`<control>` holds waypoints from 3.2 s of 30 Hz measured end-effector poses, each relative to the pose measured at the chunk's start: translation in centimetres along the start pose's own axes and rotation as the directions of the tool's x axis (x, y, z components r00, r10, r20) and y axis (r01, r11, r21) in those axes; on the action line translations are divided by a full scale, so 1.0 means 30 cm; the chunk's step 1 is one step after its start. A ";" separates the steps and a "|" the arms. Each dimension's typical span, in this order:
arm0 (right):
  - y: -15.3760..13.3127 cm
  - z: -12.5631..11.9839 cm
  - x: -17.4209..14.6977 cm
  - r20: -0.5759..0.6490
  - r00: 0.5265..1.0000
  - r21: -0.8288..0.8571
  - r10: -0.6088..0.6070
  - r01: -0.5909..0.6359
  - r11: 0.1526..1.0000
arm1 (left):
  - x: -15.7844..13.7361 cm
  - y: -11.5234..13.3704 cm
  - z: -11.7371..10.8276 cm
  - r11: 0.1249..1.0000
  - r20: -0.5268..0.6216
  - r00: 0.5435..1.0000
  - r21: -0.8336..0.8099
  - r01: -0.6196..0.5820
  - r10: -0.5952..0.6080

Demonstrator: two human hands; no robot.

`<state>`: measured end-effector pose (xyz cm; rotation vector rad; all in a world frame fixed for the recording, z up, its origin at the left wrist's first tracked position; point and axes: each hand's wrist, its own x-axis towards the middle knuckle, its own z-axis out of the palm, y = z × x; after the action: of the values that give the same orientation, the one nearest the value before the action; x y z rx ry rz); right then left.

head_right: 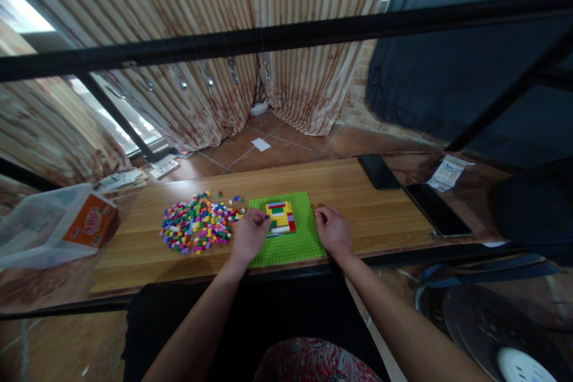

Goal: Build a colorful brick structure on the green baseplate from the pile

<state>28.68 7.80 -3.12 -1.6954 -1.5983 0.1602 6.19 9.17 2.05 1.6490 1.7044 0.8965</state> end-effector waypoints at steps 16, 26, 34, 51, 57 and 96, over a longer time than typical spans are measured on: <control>0.014 0.011 -0.001 -0.003 1.000 0.016 0.004 -0.004 1.000 | 0.020 -0.048 0.018 0.928 0.071 0.997 -0.370 0.040 -0.014; 0.005 0.004 -0.001 0.012 1.000 0.017 0.013 -0.014 1.000 | 0.043 -0.085 0.010 0.938 0.096 0.993 -0.334 0.093 -0.064; 0.012 0.008 -0.005 0.006 1.000 -0.003 -0.003 0.003 1.000 | 0.058 -0.094 0.030 0.952 0.036 0.999 -0.302 0.043 -0.033; 0.027 0.005 -0.009 0.031 0.999 -0.076 -0.024 0.027 0.997 | 0.017 -0.071 0.021 0.946 -0.014 1.000 -0.323 -0.021 0.018; 0.041 0.006 -0.015 0.026 0.999 -0.109 -0.027 0.029 0.994 | -0.004 -0.086 -0.089 0.974 -0.063 0.996 -0.213 -0.076 0.064; 0.021 0.004 -0.012 0.041 0.999 -0.129 -0.027 0.032 0.991 | 0.179 -0.213 -0.394 0.687 -0.120 0.950 0.666 0.292 -0.288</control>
<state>29.03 7.58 -3.73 -1.7753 -1.6943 0.0764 -7.37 13.77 4.12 1.7030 2.3959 0.0942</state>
